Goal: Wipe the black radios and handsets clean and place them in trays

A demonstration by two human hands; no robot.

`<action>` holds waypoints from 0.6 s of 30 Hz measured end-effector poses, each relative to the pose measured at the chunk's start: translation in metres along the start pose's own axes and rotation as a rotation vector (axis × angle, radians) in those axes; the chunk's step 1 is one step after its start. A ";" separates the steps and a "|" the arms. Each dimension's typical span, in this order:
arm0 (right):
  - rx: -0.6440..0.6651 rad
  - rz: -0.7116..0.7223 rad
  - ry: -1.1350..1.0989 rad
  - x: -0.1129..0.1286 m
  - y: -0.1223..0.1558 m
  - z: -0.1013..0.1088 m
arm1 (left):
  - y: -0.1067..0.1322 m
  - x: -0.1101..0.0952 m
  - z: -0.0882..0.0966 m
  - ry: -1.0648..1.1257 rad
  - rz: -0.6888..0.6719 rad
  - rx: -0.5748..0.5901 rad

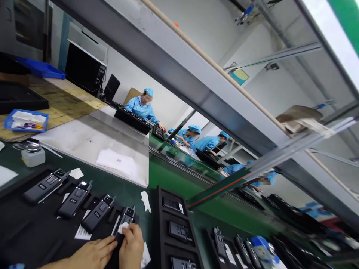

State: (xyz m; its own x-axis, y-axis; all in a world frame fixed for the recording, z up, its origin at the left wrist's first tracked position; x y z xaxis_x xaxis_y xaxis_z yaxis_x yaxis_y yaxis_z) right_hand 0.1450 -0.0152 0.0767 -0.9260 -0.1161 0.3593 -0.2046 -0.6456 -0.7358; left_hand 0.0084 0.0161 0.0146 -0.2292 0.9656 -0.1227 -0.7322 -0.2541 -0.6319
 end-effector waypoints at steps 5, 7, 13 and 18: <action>-0.006 0.011 -0.014 0.013 -0.001 0.003 | -0.011 -0.002 0.029 0.081 0.035 0.177; -0.057 -0.048 0.010 0.010 -0.018 0.013 | -0.016 -0.004 0.046 0.118 0.040 0.253; -0.273 -0.284 0.164 -0.041 -0.065 0.056 | -0.022 -0.001 0.072 0.186 0.146 0.374; -0.227 -0.367 0.227 -0.070 -0.068 0.041 | -0.020 0.001 0.067 0.204 0.158 0.357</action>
State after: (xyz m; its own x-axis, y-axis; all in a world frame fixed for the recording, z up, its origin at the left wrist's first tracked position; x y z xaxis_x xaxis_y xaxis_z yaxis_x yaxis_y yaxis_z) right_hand 0.2370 0.0061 0.1246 -0.8201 0.2721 0.5034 -0.5716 -0.4293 -0.6993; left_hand -0.0200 0.0185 0.0790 -0.2509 0.8954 -0.3679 -0.8822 -0.3680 -0.2938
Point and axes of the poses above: each hand's wrist, its own y-axis away from the middle knuckle, its own z-axis out of the back of the hand, x = y × z, the point moved 4 cm from there along -y, towards the middle knuckle, and after that the axes turned 12 degrees about -x, right-handed, at the moved point
